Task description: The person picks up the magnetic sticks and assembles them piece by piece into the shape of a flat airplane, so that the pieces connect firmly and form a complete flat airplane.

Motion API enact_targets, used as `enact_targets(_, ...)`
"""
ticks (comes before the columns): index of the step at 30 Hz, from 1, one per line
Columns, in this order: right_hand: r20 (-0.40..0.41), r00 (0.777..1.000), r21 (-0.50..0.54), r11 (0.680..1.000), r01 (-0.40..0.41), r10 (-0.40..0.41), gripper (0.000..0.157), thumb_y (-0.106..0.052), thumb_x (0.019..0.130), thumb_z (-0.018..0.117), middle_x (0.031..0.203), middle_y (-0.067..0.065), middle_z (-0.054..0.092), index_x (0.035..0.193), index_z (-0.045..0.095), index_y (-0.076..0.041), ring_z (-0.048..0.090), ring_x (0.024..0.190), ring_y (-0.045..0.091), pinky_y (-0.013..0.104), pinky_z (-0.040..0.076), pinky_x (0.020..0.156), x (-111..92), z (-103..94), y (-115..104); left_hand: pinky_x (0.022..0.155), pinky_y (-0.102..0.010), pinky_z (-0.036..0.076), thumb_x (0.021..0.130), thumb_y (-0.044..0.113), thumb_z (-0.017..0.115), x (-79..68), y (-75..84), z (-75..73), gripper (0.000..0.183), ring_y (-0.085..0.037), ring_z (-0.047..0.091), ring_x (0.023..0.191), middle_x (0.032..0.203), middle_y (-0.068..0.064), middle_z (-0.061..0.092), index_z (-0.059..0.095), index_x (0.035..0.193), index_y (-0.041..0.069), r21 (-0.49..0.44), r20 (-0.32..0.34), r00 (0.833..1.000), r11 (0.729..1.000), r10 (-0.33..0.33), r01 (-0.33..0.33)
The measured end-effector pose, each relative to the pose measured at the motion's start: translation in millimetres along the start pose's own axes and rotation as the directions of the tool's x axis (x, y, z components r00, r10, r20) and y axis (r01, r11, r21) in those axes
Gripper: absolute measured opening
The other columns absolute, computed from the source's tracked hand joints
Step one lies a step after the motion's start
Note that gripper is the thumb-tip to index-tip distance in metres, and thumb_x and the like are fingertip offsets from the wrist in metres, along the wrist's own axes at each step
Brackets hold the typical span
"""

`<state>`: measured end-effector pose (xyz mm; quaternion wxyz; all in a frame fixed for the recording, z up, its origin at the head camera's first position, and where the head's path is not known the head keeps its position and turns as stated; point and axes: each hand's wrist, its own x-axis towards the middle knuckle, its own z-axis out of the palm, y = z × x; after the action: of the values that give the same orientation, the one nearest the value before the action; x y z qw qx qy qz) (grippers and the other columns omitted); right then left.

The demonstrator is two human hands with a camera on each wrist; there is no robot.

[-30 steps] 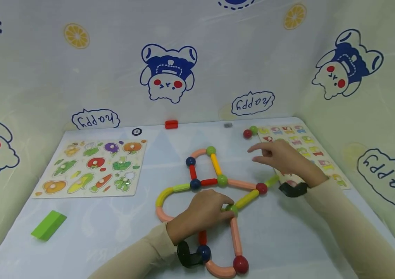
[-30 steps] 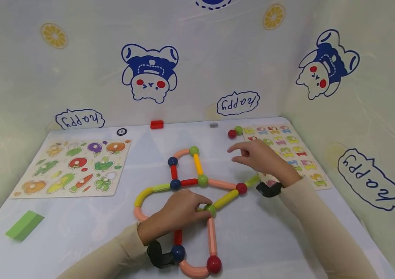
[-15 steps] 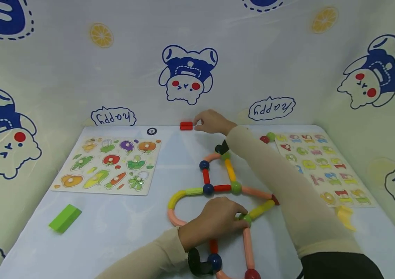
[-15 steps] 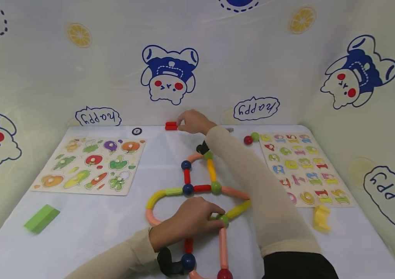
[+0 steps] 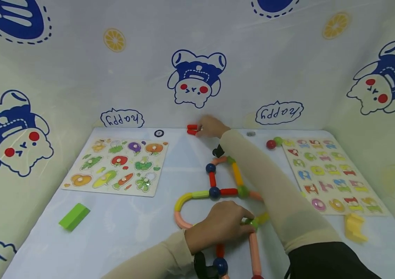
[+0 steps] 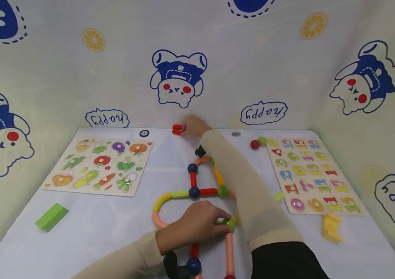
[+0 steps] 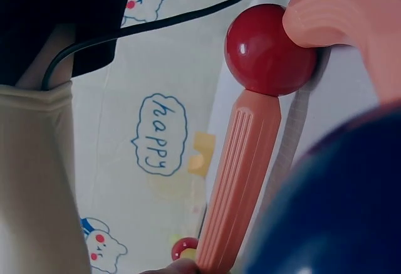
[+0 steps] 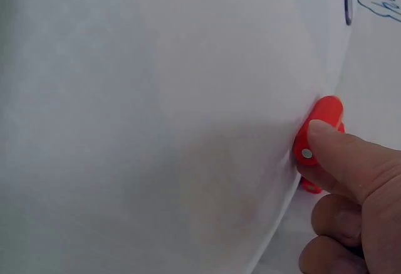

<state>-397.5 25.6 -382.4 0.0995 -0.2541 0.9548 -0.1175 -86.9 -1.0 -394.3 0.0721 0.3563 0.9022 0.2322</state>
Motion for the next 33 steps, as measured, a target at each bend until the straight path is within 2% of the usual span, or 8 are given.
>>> enact_targets(5,-0.005,0.999,-0.032,0.999,0.041,-0.041,0.020,-0.034,0.083,0.071,0.090,-0.001,0.058,0.093,0.070,-0.018,0.047,0.089,0.018,0.031,0.041,0.082,-17.6,-1.8,1.1,0.044,-0.018,0.034,0.081,0.046,0.069,2.6,0.9,0.6,0.031,0.003,0.046,0.059,0.065,0.022,0.059,0.071,0.108,0.030,-0.020,-0.008,1.000,1.000,0.004,-0.004)
enact_targets(10,-0.022,0.998,-0.033,0.997,0.064,-0.065,0.017,-0.034,0.083,0.071,0.080,0.000,0.058,0.094,0.070,-0.021,0.050,0.079,0.018,0.029,0.044,0.069,-67.1,-13.7,7.8,0.050,-0.015,0.037,0.081,0.047,0.069,5.6,2.1,0.3,0.032,0.005,0.051,0.069,0.080,0.020,0.066,0.072,0.107,0.029,-0.046,0.003,1.000,0.999,0.013,-0.013)
enact_targets(14,-0.064,0.996,-0.014,0.998,0.068,-0.069,0.019,-0.036,0.083,0.070,0.071,0.001,0.056,0.098,0.069,-0.024,0.050,0.068,0.019,0.029,0.043,0.058,-131.4,-26.4,29.4,0.055,-0.016,0.038,0.081,0.046,0.069,6.8,1.5,-0.7,0.032,0.002,0.051,0.071,0.077,0.020,0.065,0.072,0.108,0.029,-0.070,0.036,0.999,0.997,-0.015,0.018)
enact_targets(18,-0.131,0.991,0.040,0.999,0.013,-0.008,0.024,-0.041,0.084,0.068,0.066,0.000,0.053,0.102,0.069,-0.025,0.048,0.060,0.019,0.029,0.039,0.052,-209.5,-33.5,61.8,0.056,-0.017,0.038,0.080,0.046,0.070,6.4,0.8,0.8,0.032,0.001,0.050,0.070,0.078,0.019,0.065,0.072,0.107,0.028,-0.088,0.045,0.998,0.995,-0.038,0.042)
enact_targets(22,-0.203,0.976,0.120,0.992,-0.050,0.073,0.022,-0.038,0.083,0.070,0.060,-0.001,0.047,0.100,0.069,-0.025,0.045,0.054,0.017,0.027,0.034,0.047,-291.5,-24.9,97.0,0.055,-0.017,0.039,0.080,0.044,0.070,5.3,0.2,3.1,0.032,0.001,0.050,0.068,0.077,0.018,0.065,0.072,0.107,0.027,-0.094,0.035,0.999,0.995,-0.039,0.042)
enact_targets(26,-0.261,0.951,0.155,0.980,-0.125,0.163,0.020,-0.032,0.082,0.073,0.055,-0.004,0.043,0.099,0.069,-0.023,0.042,0.048,0.014,0.024,0.031,0.042,-367.8,-4.5,121.9,0.052,-0.019,0.038,0.081,0.043,0.070,5.8,2.0,3.2,0.032,0.000,0.048,0.066,0.072,0.019,0.062,0.072,0.108,0.026,-0.094,0.040,0.999,0.995,-0.036,0.040)
enact_targets(29,-0.274,0.933,0.182,0.965,-0.188,0.233,0.022,-0.031,0.079,0.075,0.054,-0.006,0.042,0.099,0.070,-0.022,0.040,0.046,0.012,0.023,0.028,0.040,-408.6,10.9,127.2,0.051,-0.020,0.038,0.082,0.043,0.070,6.2,3.2,2.2,0.032,-0.001,0.048,0.064,0.068,0.019,0.060,0.072,0.109,0.026,-0.089,0.044,0.998,0.995,-0.041,0.045)
enact_targets(33,-0.252,0.926,0.197,0.952,-0.235,0.281,0.024,-0.031,0.078,0.076,0.054,-0.007,0.041,0.100,0.070,-0.021,0.040,0.047,0.010,0.023,0.027,0.042,-435.6,25.1,124.0,0.052,-0.021,0.037,0.082,0.043,0.070,6.4,4.4,1.4,0.032,-0.003,0.047,0.064,0.070,0.018,0.061,0.072,0.109,0.026,-0.087,0.040,0.998,0.995,-0.046,0.049)
